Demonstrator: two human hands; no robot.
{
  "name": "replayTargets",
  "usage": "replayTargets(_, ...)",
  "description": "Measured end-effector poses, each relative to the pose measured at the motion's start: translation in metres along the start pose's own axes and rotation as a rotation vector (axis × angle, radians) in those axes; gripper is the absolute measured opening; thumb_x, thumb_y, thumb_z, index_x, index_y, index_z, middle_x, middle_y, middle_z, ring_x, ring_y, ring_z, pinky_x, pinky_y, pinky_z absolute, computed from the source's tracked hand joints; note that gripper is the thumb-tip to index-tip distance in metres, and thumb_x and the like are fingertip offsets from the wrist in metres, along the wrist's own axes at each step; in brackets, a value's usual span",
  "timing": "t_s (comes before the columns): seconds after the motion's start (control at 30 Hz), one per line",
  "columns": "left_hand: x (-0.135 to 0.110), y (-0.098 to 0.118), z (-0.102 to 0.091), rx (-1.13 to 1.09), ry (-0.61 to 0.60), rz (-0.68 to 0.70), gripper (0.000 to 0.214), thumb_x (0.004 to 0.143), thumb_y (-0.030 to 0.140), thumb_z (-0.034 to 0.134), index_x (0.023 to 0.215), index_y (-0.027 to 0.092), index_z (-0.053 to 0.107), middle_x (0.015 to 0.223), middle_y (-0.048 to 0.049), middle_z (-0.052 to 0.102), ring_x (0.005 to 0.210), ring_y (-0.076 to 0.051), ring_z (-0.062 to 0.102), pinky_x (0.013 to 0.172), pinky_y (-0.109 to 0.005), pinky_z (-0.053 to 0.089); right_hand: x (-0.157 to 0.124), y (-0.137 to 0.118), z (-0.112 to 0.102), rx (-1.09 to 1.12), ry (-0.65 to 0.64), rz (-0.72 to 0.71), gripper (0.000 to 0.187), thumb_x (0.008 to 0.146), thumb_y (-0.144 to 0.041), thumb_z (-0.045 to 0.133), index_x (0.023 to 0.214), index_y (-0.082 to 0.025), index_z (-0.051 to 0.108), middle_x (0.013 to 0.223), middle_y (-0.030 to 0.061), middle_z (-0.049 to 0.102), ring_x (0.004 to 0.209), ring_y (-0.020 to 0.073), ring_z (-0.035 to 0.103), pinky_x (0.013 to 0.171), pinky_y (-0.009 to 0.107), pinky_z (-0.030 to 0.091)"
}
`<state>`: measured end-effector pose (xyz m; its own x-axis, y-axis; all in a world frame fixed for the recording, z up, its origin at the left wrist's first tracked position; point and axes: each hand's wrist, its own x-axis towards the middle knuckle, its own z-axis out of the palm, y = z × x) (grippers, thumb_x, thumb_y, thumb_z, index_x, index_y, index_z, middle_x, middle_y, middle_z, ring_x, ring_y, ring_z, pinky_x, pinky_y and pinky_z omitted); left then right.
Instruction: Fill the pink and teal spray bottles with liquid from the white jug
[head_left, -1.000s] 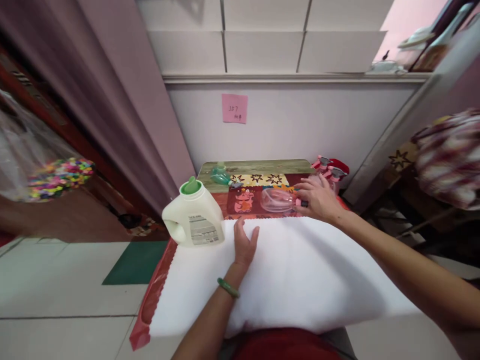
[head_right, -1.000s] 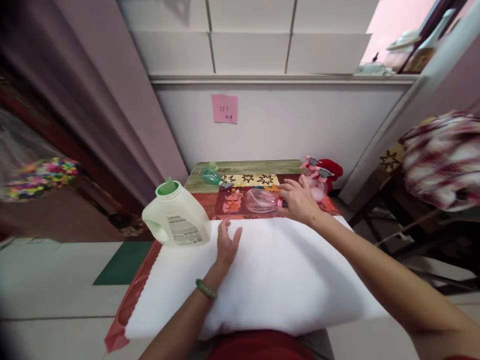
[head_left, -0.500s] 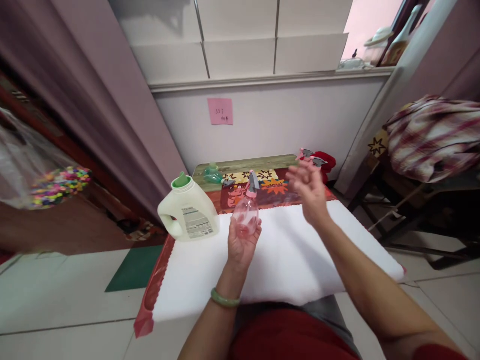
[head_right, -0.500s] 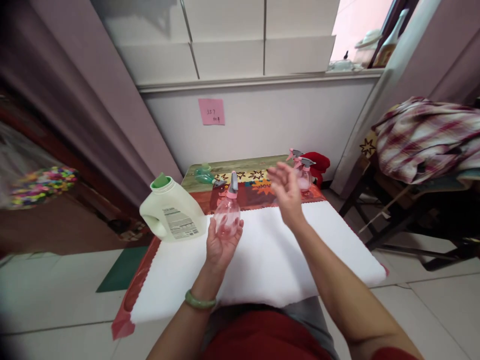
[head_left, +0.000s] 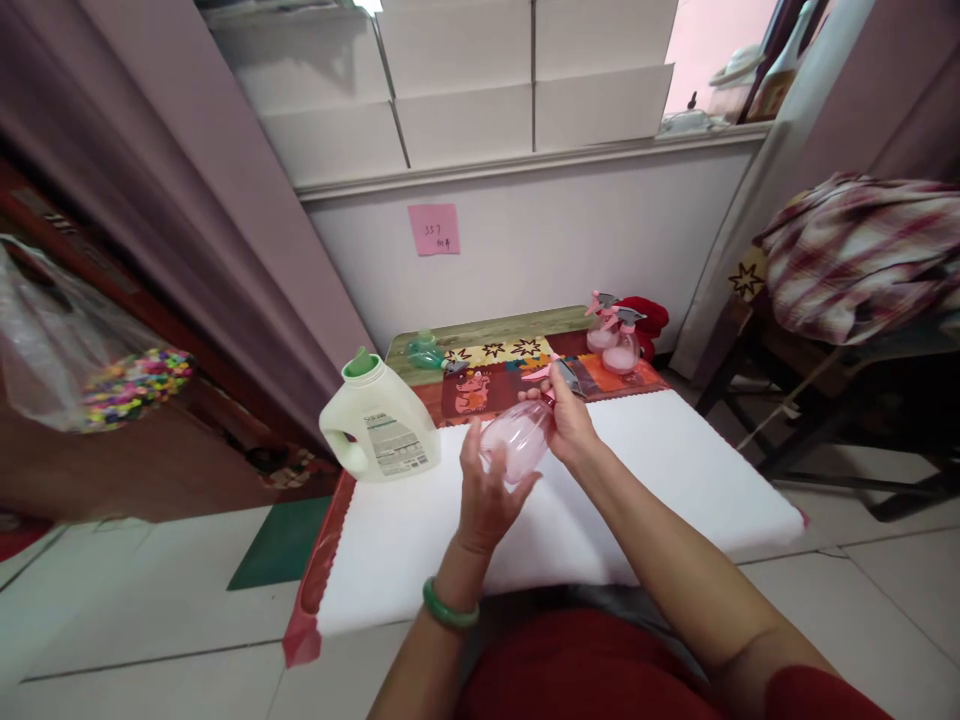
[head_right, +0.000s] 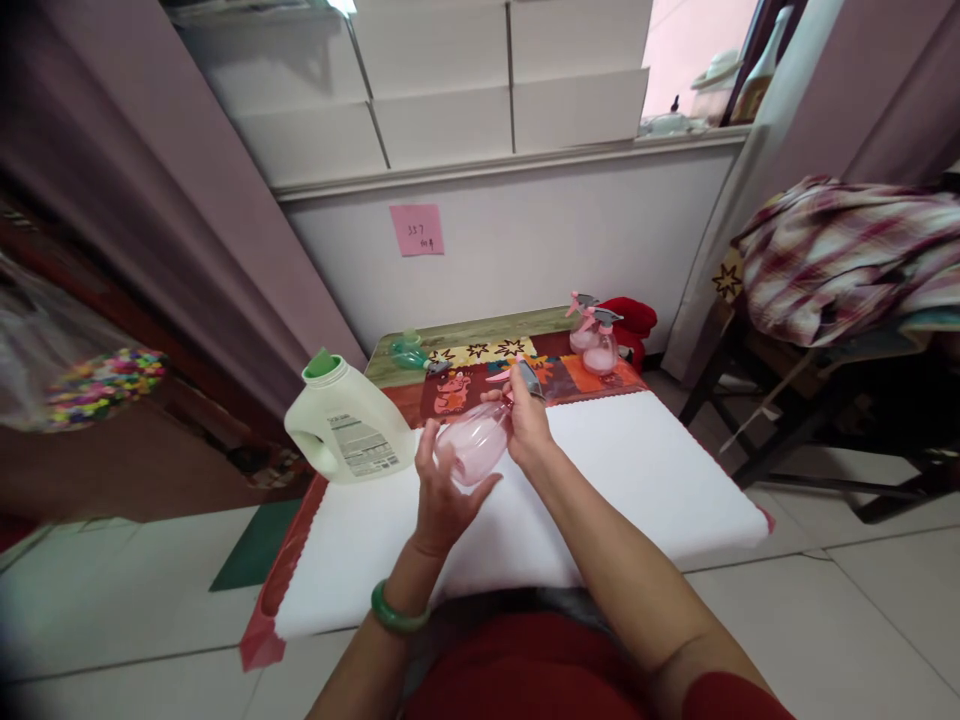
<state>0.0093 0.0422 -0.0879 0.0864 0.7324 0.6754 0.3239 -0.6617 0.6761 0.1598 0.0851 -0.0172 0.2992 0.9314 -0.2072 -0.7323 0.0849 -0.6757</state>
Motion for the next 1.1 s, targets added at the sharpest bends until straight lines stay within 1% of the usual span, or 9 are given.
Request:
replayTargets(0.13, 0.006, -0.003, -0.015, 0.152, -0.115, 0.204, 0.032, 0.079, 0.029, 0.078, 0.109, 0.027, 0.066, 0.135, -0.0144, 0.059, 0.138, -0.037, 0.049, 0.115, -0.065, 0.034, -0.006, -0.002, -0.005, -0.010, -0.067, 0.040, 0.054, 0.068, -0.068, 0.083, 0.063, -0.026, 0.049, 0.057, -0.0025, 0.067, 0.071, 0.0206, 0.073, 0.073, 0.034, 0.059)
replayTargets(0.27, 0.008, 0.010, -0.012, -0.506, -0.072, -0.493, 0.071, 0.060, 0.041, 0.091, 0.123, 0.027, 0.060, 0.133, -0.0123, 0.061, 0.122, -0.033, 0.059, 0.100, -0.048, 0.052, -0.018, -0.010, -0.002, -0.077, -0.250, 0.008, 0.056, 0.067, -0.065, 0.085, 0.059, -0.025, 0.046, 0.060, -0.0025, 0.067, 0.084, 0.0221, 0.074, 0.084, 0.035, 0.056)
replayTargets(0.37, 0.007, 0.020, -0.006, -0.944, -0.301, -0.931, 0.067, 0.074, 0.068, 0.068, 0.118, 0.017, 0.063, 0.104, -0.0148, 0.071, 0.077, -0.024, 0.068, 0.060, -0.034, 0.054, -0.026, -0.021, 0.000, -0.168, -0.461, -0.030, 0.055, 0.070, -0.065, 0.083, 0.057, -0.024, 0.049, 0.063, -0.0012, 0.067, 0.088, 0.0233, 0.073, 0.086, 0.035, 0.055)
replayTargets(0.53, 0.001, 0.025, -0.005, -1.233, -0.664, -1.208, 0.093, 0.072, 0.093, 0.037, 0.096, 0.009, 0.068, 0.071, -0.0147, 0.069, 0.034, -0.013, 0.044, 0.034, -0.026, 0.027, -0.025, -0.037, -0.004, -0.360, -0.732, -0.036, 0.057, 0.075, -0.067, 0.077, 0.051, -0.024, 0.049, 0.065, 0.0021, 0.067, 0.084, 0.0245, 0.070, 0.089, 0.041, 0.054)
replayTargets(0.67, -0.004, 0.031, -0.007, -1.452, -0.762, -1.313, 0.101, 0.072, 0.096, 0.035, 0.098, 0.005, 0.070, 0.076, -0.0178, 0.072, 0.050, -0.022, 0.063, 0.044, -0.031, 0.045, -0.021, -0.038, -0.009, -0.310, -0.767, -0.009, 0.059, 0.074, -0.068, 0.077, 0.050, -0.025, 0.046, 0.061, 0.0010, 0.064, 0.075, 0.0220, 0.066, 0.091, 0.044, 0.054)
replayTargets(0.8, -0.005, 0.041, -0.002, -1.308, -0.347, -1.134, 0.094, 0.082, 0.088, 0.041, 0.122, 0.006, 0.064, 0.120, -0.0245, 0.070, 0.103, -0.033, 0.070, 0.086, -0.045, 0.057, -0.018, -0.030, -0.008, -0.196, -0.602, 0.021, 0.058, 0.073, -0.063, 0.081, 0.051, -0.024, 0.045, 0.060, -0.0019, 0.061, 0.067, 0.0176, 0.065, 0.085, 0.037, 0.056)
replayTargets(0.9, -0.008, 0.036, 0.002, -0.891, -0.020, -0.777, 0.090, 0.076, 0.074, 0.070, 0.146, 0.023, 0.043, 0.144, -0.0194, 0.056, 0.126, -0.034, 0.060, 0.099, -0.051, 0.052, -0.012, -0.023, -0.005, -0.122, -0.378, -0.005, 0.056, 0.066, -0.061, 0.087, 0.055, -0.023, 0.048, 0.058, -0.0038, 0.060, 0.067, 0.0166, 0.066, 0.079, 0.032, 0.056)
replayTargets(1.0, -0.009, 0.023, 0.001, -0.191, 0.053, -0.227, 0.118, 0.058, 0.056, 0.093, 0.153, 0.029, 0.029, 0.156, -0.0218, 0.041, 0.142, -0.038, 0.045, 0.110, -0.058, 0.042, -0.008, -0.015, -0.001, -0.074, -0.217, -0.037, 0.055, 0.062, -0.060, 0.089, 0.057, -0.022, 0.050, 0.059, -0.0040, 0.062, 0.067, 0.0158, 0.066, 0.076, 0.030, 0.055)
replayTargets(1.1, -0.006, 0.015, -0.001, 0.411, 0.040, 0.281, 0.108, 0.068, 0.051, 0.089, 0.154, 0.026, 0.030, 0.160, -0.0260, 0.035, 0.149, -0.041, 0.035, 0.117, -0.064, 0.030, -0.009, -0.004, 0.003, -0.087, -0.135, -0.131, 0.048, 0.063, -0.059, 0.088, 0.062, -0.022, 0.058, 0.058, -0.0043, 0.064, 0.065, 0.0153, 0.066, 0.075, 0.030, 0.054)
